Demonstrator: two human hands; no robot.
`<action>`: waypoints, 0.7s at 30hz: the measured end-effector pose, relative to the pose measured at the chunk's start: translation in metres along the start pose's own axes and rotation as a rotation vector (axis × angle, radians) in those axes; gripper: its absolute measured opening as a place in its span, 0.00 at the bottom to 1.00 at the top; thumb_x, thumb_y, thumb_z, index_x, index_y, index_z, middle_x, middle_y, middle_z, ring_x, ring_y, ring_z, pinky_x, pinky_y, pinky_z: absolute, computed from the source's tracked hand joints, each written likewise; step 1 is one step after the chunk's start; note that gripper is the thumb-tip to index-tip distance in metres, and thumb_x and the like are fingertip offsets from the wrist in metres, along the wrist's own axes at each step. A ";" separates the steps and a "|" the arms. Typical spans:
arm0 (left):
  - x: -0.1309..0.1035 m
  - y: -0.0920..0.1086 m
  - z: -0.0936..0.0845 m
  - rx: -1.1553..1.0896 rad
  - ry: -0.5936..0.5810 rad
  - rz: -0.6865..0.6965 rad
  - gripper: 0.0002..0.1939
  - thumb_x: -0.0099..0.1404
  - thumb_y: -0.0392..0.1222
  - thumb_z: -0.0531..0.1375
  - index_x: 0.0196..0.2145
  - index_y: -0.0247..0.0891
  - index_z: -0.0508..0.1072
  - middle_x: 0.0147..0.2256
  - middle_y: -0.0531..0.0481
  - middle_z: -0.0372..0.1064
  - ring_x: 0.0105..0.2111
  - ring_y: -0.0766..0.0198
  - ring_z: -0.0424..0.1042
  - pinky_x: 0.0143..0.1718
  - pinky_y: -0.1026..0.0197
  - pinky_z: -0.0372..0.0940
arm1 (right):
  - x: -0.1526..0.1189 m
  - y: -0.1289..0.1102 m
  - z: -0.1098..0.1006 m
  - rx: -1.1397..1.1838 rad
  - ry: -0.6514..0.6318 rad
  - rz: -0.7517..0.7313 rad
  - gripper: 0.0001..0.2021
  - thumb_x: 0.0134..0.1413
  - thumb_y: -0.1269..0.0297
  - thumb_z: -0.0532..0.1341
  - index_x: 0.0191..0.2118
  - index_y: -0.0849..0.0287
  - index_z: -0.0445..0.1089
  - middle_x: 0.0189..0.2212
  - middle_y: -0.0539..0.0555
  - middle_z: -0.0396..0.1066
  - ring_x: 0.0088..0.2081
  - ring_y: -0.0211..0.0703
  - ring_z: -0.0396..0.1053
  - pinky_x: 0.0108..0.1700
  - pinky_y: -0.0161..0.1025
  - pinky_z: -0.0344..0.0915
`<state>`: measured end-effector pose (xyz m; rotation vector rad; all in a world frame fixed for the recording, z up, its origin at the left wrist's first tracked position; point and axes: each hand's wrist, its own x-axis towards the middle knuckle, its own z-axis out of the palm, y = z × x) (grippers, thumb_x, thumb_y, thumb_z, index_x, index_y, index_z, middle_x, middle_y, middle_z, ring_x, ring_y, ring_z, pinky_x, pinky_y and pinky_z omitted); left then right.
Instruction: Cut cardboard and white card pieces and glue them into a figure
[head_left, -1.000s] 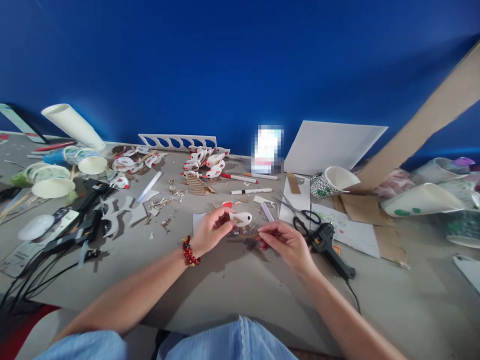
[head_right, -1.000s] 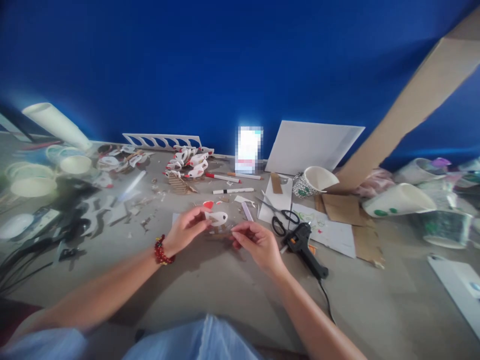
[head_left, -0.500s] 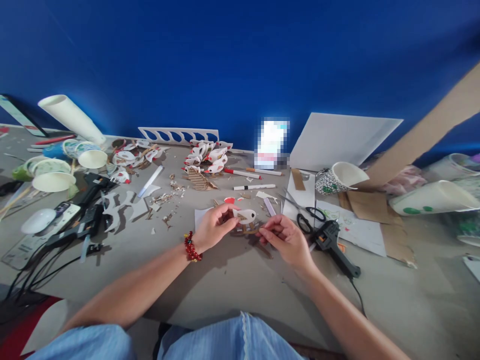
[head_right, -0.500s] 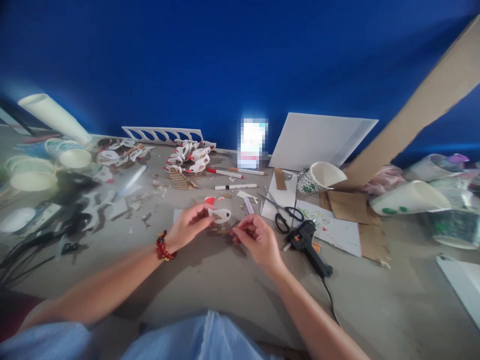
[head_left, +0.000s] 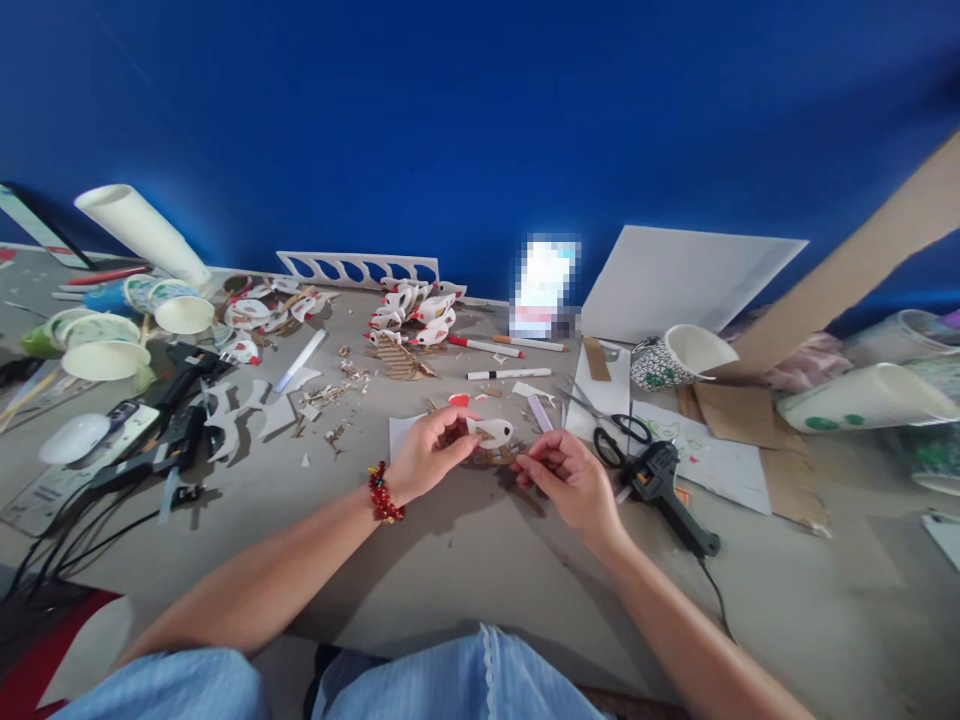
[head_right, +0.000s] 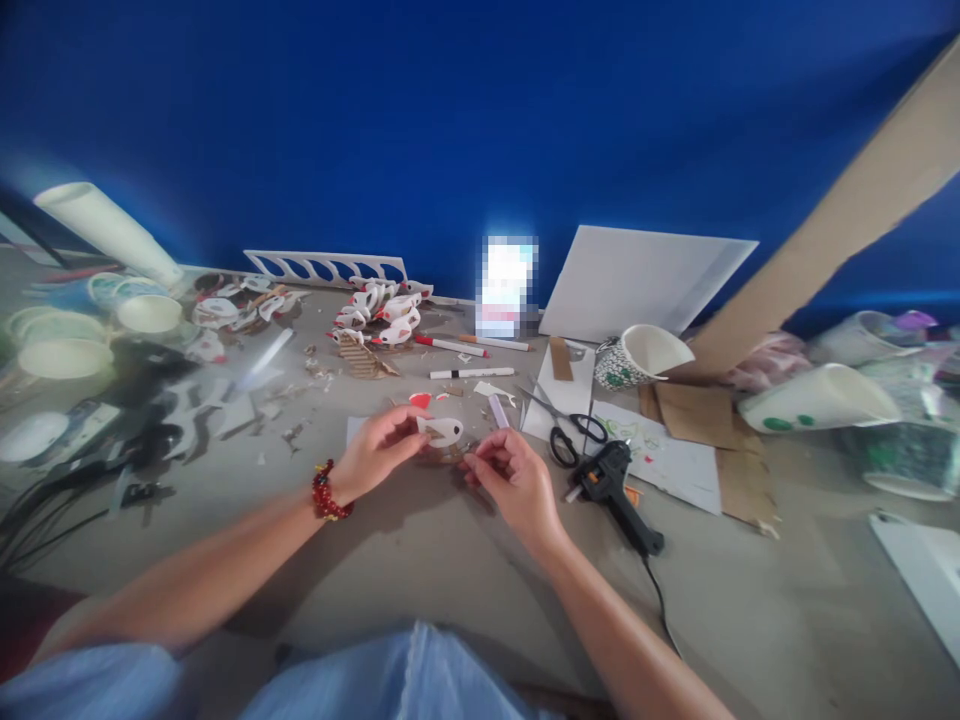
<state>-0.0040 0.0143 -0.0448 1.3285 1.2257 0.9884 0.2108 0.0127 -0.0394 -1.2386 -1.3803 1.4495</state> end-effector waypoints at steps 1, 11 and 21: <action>0.000 0.000 0.000 0.005 -0.001 0.005 0.13 0.62 0.45 0.60 0.44 0.39 0.72 0.27 0.54 0.66 0.26 0.67 0.70 0.28 0.67 0.63 | 0.000 0.001 0.000 -0.002 -0.003 0.001 0.14 0.51 0.55 0.67 0.32 0.55 0.64 0.24 0.49 0.72 0.25 0.40 0.72 0.29 0.35 0.66; -0.001 0.000 0.000 0.026 -0.008 0.009 0.14 0.63 0.46 0.60 0.45 0.39 0.72 0.28 0.54 0.68 0.27 0.66 0.71 0.28 0.67 0.63 | -0.001 0.004 -0.002 0.017 -0.015 0.008 0.14 0.52 0.54 0.67 0.34 0.55 0.63 0.26 0.49 0.72 0.25 0.40 0.72 0.29 0.36 0.68; -0.001 0.002 0.000 0.067 -0.020 0.017 0.13 0.63 0.45 0.60 0.45 0.38 0.72 0.28 0.54 0.69 0.27 0.66 0.71 0.28 0.67 0.63 | 0.000 0.001 0.001 0.038 0.005 0.031 0.16 0.49 0.53 0.68 0.33 0.56 0.62 0.25 0.49 0.73 0.24 0.39 0.71 0.28 0.36 0.69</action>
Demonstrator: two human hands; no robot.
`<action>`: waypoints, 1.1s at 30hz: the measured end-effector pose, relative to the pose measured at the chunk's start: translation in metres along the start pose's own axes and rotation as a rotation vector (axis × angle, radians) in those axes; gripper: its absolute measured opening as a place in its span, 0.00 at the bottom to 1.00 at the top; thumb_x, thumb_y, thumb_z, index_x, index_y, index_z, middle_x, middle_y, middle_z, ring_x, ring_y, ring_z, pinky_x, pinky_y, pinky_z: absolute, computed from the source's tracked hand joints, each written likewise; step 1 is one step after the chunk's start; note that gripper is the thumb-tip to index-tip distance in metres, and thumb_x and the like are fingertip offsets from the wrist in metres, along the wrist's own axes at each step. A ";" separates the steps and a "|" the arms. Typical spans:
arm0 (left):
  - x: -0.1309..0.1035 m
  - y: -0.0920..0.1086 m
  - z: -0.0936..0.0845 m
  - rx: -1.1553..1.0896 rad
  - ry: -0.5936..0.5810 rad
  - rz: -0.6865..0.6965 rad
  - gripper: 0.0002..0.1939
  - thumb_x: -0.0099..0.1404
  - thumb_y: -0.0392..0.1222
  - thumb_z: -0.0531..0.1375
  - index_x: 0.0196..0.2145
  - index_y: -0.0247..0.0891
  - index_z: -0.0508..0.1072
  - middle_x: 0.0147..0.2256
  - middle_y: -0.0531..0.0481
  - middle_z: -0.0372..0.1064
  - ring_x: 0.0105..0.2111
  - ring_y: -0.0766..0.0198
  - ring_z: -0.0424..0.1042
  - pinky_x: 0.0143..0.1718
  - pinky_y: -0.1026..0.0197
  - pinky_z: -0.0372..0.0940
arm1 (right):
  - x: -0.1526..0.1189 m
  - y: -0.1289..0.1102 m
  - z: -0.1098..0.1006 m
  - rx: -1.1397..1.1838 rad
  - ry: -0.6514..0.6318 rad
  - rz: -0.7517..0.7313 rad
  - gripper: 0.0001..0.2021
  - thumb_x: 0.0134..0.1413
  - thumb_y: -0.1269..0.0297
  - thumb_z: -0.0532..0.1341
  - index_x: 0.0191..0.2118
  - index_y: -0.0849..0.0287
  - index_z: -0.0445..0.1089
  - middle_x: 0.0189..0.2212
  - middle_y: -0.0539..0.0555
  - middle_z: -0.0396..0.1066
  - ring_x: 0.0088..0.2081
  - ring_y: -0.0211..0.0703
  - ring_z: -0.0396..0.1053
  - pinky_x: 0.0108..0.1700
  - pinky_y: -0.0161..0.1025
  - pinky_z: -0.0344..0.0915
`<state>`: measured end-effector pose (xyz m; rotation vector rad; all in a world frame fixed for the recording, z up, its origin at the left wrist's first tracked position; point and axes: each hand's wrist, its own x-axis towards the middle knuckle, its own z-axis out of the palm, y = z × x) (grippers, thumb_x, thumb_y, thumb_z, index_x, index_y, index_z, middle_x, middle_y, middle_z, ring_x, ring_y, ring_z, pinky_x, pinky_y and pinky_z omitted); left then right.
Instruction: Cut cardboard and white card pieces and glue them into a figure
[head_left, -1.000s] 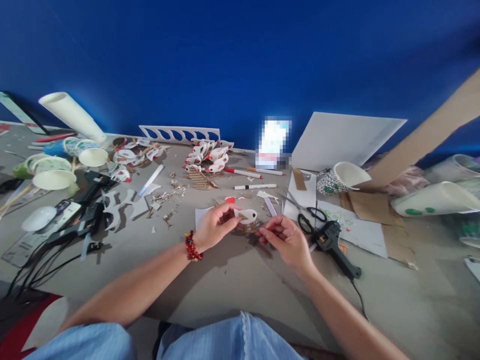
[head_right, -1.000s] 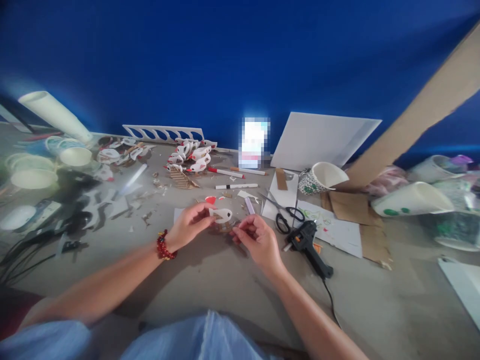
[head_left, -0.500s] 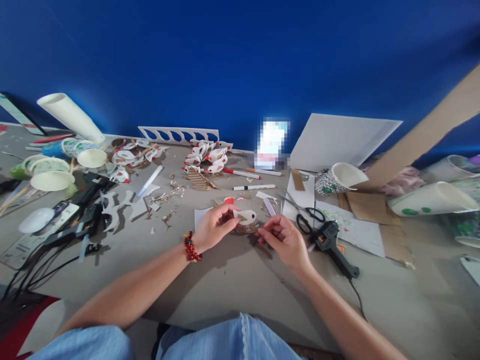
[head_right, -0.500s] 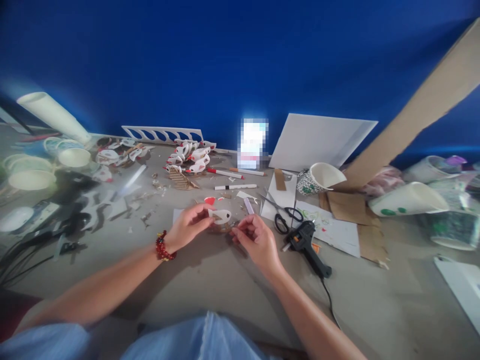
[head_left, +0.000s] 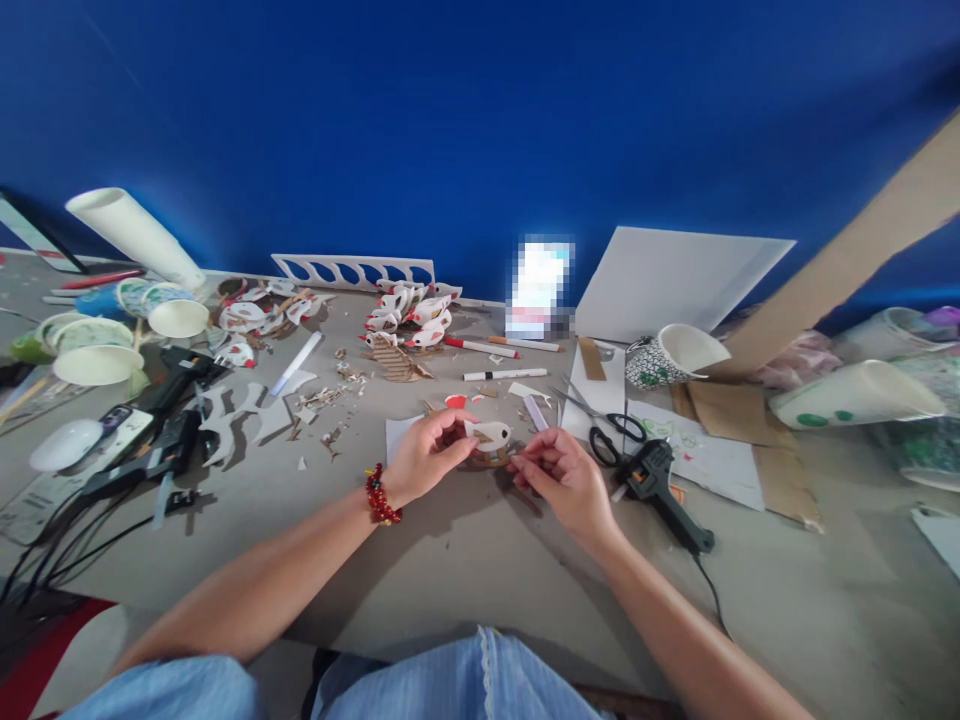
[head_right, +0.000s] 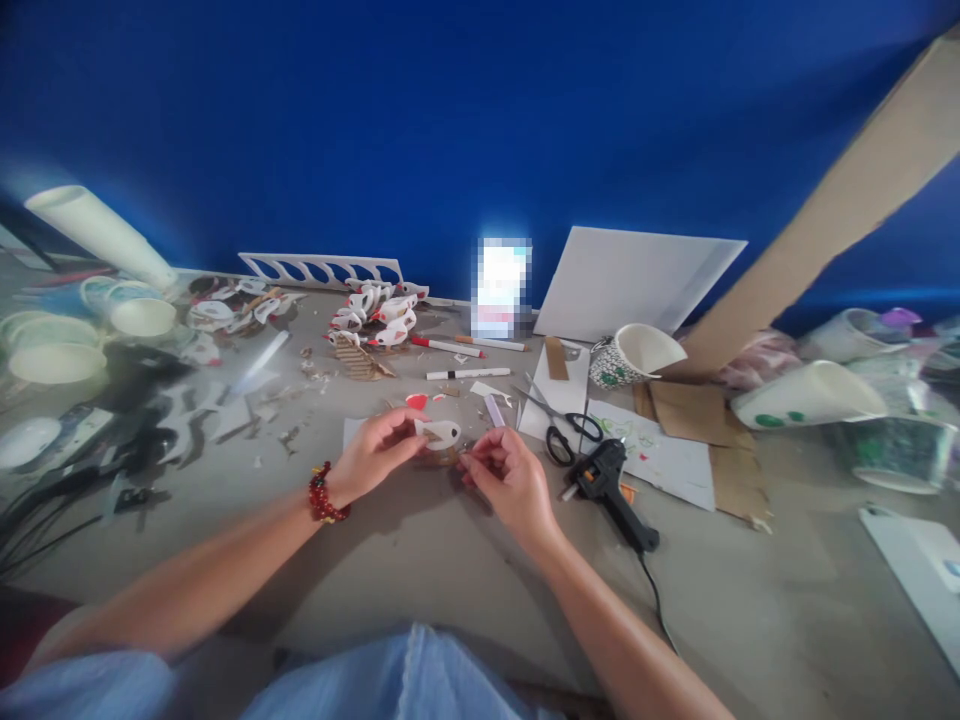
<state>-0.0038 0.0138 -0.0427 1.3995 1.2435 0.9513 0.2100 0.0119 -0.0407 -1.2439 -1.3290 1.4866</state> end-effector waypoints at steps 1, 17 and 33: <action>0.000 0.000 0.000 0.002 -0.004 -0.001 0.13 0.64 0.45 0.60 0.45 0.38 0.71 0.29 0.53 0.69 0.27 0.67 0.71 0.28 0.67 0.63 | 0.000 0.000 0.000 0.002 0.002 0.000 0.16 0.49 0.54 0.68 0.33 0.56 0.62 0.25 0.49 0.73 0.24 0.39 0.71 0.28 0.36 0.69; -0.001 0.001 0.000 -0.005 -0.010 -0.002 0.12 0.63 0.43 0.60 0.44 0.38 0.71 0.27 0.55 0.66 0.27 0.67 0.71 0.29 0.67 0.63 | 0.000 0.004 0.001 -0.071 0.022 -0.051 0.13 0.51 0.57 0.67 0.34 0.56 0.63 0.25 0.49 0.72 0.25 0.38 0.69 0.27 0.34 0.67; 0.000 0.003 -0.001 0.012 -0.019 0.005 0.13 0.63 0.45 0.60 0.44 0.37 0.72 0.27 0.54 0.67 0.27 0.66 0.70 0.26 0.67 0.62 | -0.007 0.001 -0.006 -0.284 0.145 -0.286 0.07 0.59 0.61 0.60 0.40 0.55 0.64 0.29 0.50 0.66 0.28 0.38 0.66 0.29 0.34 0.65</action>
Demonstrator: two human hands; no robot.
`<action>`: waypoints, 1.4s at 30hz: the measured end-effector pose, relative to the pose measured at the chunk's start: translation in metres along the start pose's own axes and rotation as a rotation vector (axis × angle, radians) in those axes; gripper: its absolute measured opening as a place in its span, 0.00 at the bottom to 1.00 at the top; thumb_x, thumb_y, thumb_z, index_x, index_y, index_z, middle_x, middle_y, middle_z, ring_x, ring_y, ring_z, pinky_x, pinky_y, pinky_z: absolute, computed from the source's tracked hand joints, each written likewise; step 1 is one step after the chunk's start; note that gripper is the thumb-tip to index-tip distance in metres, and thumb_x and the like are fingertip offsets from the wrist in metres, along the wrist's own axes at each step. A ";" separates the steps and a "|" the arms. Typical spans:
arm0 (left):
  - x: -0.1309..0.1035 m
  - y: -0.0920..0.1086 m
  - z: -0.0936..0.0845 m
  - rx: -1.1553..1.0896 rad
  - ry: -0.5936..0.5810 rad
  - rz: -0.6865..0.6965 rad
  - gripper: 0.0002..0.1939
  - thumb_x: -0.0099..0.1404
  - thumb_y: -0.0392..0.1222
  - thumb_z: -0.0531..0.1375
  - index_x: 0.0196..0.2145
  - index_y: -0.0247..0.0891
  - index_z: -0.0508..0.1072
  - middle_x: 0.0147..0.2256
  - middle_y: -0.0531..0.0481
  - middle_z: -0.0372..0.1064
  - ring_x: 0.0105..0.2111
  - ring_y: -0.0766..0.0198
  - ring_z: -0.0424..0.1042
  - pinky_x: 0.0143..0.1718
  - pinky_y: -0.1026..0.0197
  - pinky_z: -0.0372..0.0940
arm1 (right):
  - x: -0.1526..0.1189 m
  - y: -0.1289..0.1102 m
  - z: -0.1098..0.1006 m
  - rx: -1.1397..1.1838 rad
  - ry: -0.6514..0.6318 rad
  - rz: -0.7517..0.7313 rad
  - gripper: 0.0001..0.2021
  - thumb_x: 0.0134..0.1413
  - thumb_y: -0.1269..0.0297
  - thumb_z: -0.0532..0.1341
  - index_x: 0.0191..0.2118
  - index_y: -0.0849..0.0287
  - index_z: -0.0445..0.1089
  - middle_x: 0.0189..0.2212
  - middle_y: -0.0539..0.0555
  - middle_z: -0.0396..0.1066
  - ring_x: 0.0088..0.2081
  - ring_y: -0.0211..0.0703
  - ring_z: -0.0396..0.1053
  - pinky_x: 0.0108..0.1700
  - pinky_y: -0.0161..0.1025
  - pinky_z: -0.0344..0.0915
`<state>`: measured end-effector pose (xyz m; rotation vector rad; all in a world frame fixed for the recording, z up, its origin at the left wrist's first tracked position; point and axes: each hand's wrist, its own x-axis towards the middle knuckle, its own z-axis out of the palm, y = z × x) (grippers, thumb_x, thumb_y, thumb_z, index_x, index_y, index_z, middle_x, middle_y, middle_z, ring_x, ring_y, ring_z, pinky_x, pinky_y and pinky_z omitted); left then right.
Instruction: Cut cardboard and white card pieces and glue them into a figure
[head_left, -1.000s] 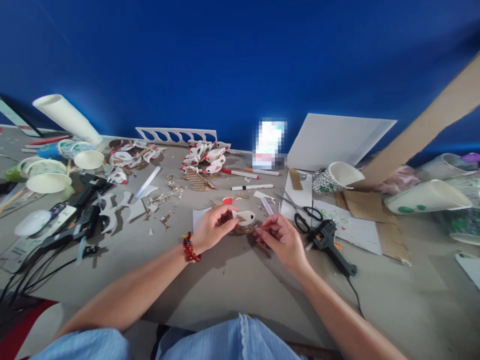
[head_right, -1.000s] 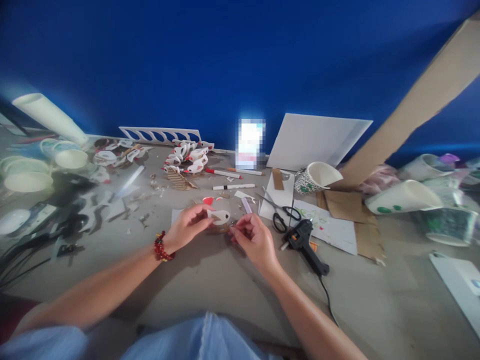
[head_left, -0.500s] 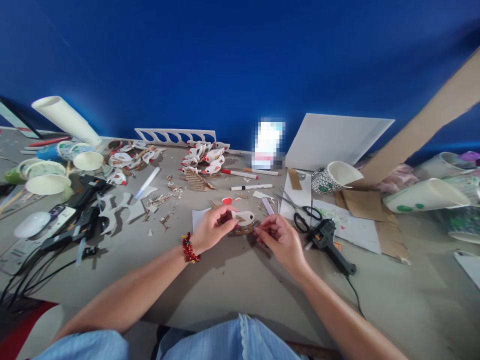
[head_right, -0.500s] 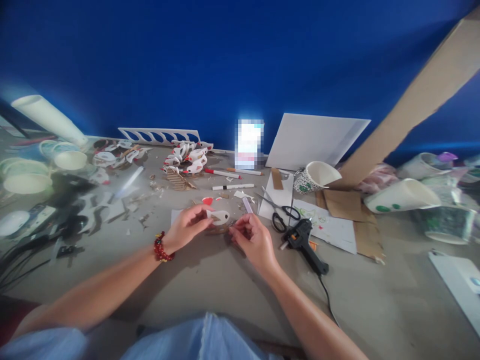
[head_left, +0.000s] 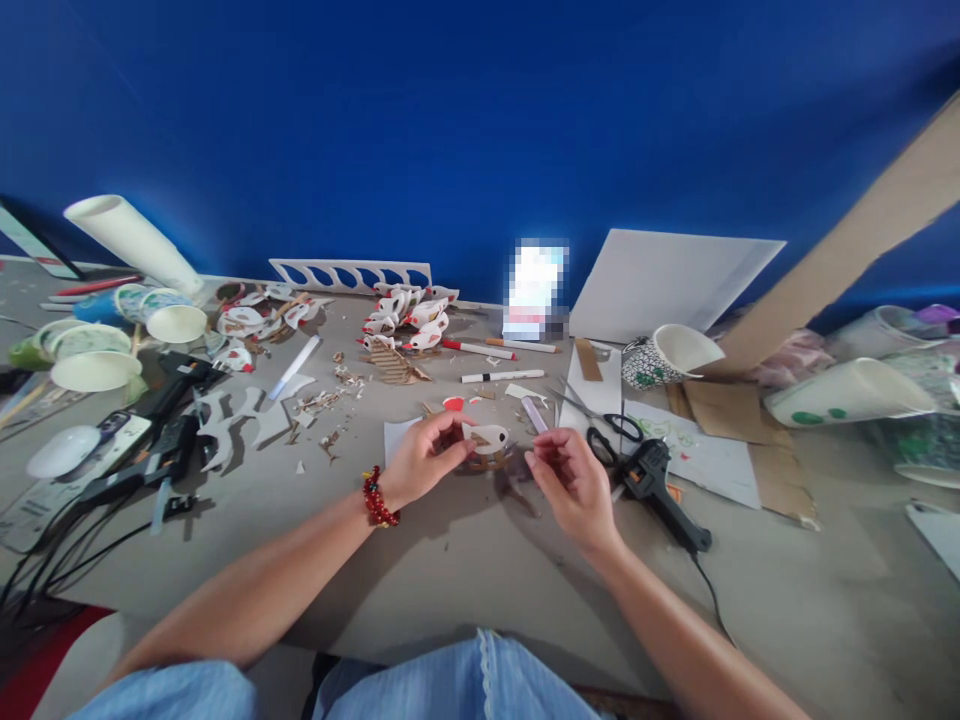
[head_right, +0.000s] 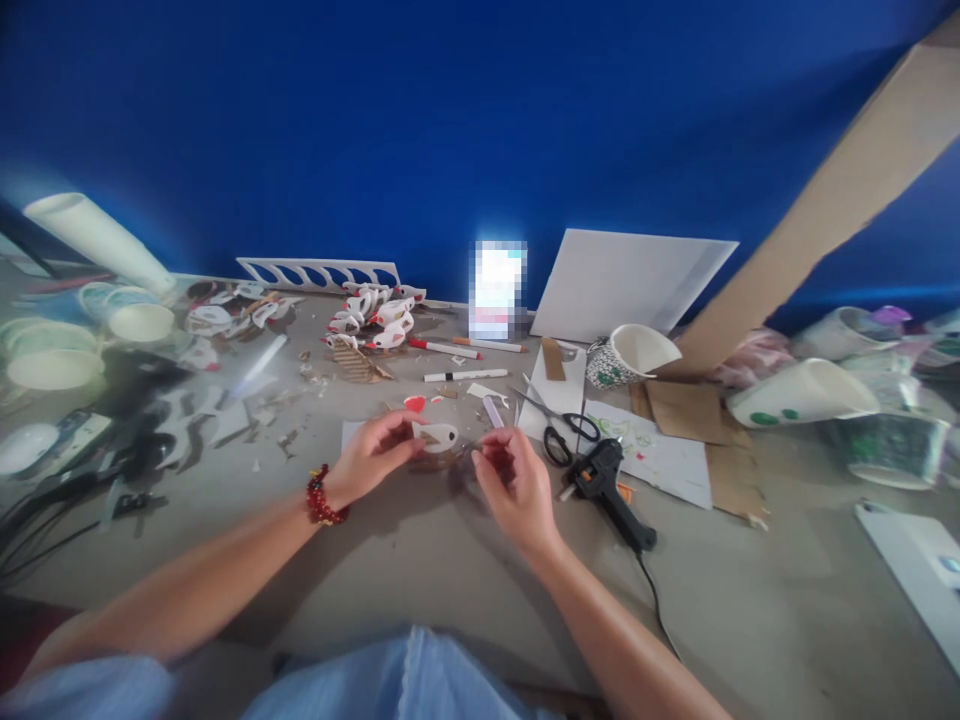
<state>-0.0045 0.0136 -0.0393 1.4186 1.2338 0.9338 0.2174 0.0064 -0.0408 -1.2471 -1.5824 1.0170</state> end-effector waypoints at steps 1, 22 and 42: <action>0.000 0.001 0.000 0.006 -0.008 0.011 0.13 0.63 0.44 0.60 0.44 0.37 0.72 0.27 0.54 0.67 0.27 0.66 0.70 0.26 0.67 0.62 | 0.000 0.001 -0.001 -0.024 0.014 -0.024 0.07 0.59 0.62 0.61 0.41 0.54 0.65 0.30 0.50 0.66 0.29 0.39 0.66 0.30 0.35 0.65; -0.009 0.009 0.007 0.217 -0.094 0.313 0.17 0.68 0.41 0.57 0.54 0.40 0.66 0.38 0.48 0.73 0.38 0.61 0.72 0.43 0.60 0.66 | 0.004 -0.014 -0.007 -0.045 -0.175 -0.089 0.07 0.60 0.60 0.59 0.34 0.57 0.71 0.30 0.52 0.68 0.32 0.43 0.66 0.34 0.37 0.62; -0.021 0.018 0.025 0.095 0.050 0.213 0.05 0.65 0.41 0.60 0.36 0.37 0.71 0.36 0.47 0.71 0.37 0.61 0.70 0.41 0.60 0.66 | -0.005 -0.022 -0.010 -0.032 0.030 -0.209 0.02 0.59 0.65 0.60 0.36 0.55 0.70 0.32 0.54 0.71 0.33 0.44 0.68 0.37 0.40 0.65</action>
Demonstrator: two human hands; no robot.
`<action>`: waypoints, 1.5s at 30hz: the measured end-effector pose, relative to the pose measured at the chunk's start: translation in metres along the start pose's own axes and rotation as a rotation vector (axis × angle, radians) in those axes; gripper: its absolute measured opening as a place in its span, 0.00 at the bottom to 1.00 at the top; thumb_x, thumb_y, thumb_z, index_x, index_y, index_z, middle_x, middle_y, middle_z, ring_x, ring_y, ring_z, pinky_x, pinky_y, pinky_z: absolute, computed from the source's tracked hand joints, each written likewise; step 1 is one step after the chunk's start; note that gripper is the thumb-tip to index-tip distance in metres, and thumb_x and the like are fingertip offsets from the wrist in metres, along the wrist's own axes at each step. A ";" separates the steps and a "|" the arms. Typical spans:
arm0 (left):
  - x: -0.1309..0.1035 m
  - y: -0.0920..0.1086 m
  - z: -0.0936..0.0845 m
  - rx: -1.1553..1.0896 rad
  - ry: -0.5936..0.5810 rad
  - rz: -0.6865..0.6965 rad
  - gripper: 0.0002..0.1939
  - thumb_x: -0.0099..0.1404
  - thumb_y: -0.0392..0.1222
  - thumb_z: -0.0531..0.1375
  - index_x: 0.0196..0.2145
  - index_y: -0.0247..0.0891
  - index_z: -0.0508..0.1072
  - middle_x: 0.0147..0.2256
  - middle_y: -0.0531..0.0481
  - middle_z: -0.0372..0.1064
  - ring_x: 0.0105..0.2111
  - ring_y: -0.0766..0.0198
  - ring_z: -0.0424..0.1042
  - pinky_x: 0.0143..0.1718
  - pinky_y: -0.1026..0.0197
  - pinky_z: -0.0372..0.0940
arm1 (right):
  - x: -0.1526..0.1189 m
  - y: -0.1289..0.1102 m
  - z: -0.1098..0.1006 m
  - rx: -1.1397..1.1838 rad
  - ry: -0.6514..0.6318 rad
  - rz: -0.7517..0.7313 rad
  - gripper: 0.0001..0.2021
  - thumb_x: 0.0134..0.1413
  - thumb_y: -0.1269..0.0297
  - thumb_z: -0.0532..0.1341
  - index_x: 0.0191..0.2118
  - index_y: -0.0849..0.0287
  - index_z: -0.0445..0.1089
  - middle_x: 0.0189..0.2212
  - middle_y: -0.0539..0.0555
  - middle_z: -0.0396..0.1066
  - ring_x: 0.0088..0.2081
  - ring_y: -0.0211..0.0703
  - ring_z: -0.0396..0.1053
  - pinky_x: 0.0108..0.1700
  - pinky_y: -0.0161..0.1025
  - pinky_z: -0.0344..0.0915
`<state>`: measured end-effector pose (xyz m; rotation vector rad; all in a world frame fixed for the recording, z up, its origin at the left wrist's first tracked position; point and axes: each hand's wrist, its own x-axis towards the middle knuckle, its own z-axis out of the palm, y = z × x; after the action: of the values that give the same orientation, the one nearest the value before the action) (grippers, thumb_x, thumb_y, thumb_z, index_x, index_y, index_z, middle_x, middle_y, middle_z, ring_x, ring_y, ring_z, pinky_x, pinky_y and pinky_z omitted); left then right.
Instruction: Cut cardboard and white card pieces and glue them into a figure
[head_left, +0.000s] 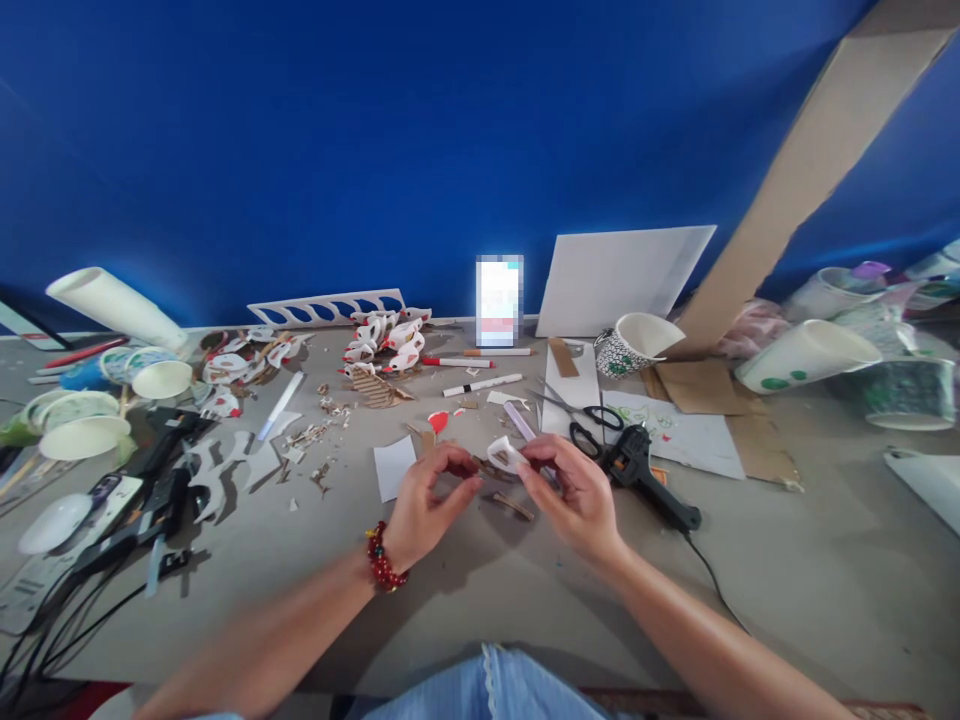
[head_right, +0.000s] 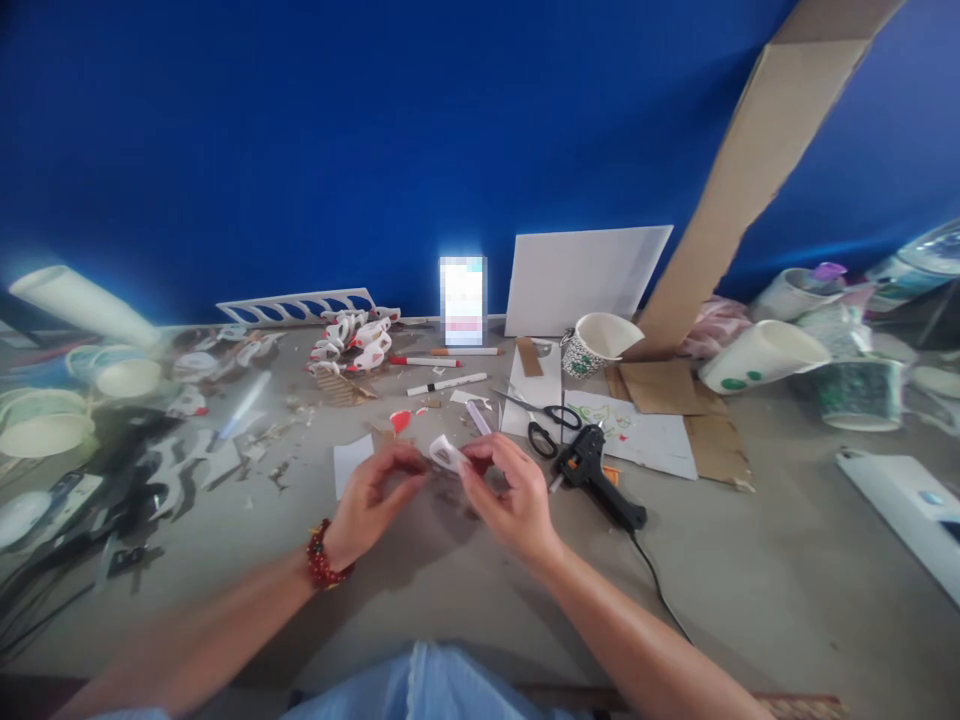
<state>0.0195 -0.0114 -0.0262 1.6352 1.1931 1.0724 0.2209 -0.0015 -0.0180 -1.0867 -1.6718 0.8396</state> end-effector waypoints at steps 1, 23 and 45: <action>0.000 0.000 0.001 -0.001 0.006 -0.005 0.05 0.65 0.42 0.60 0.36 0.37 0.71 0.36 0.47 0.71 0.37 0.61 0.71 0.41 0.60 0.66 | 0.000 -0.001 0.000 -0.004 -0.002 0.000 0.02 0.59 0.65 0.60 0.36 0.55 0.70 0.32 0.54 0.71 0.33 0.44 0.68 0.37 0.40 0.65; -0.006 -0.004 0.004 -0.195 0.104 -0.091 0.07 0.67 0.44 0.58 0.38 0.38 0.72 0.35 0.48 0.70 0.36 0.62 0.69 0.41 0.61 0.65 | -0.005 0.001 0.004 0.028 0.007 0.026 0.02 0.59 0.64 0.60 0.36 0.55 0.69 0.33 0.54 0.71 0.33 0.44 0.68 0.36 0.39 0.65; -0.005 -0.002 -0.001 -0.285 -0.012 -0.032 0.07 0.66 0.43 0.60 0.37 0.37 0.73 0.37 0.47 0.71 0.36 0.63 0.70 0.37 0.64 0.64 | 0.002 0.008 0.011 0.839 -0.075 0.683 0.11 0.46 0.60 0.72 0.31 0.59 0.72 0.25 0.47 0.70 0.24 0.32 0.64 0.27 0.30 0.61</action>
<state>0.0168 -0.0156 -0.0285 1.3960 1.0033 1.1531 0.2130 0.0027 -0.0280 -0.9961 -0.7941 1.8203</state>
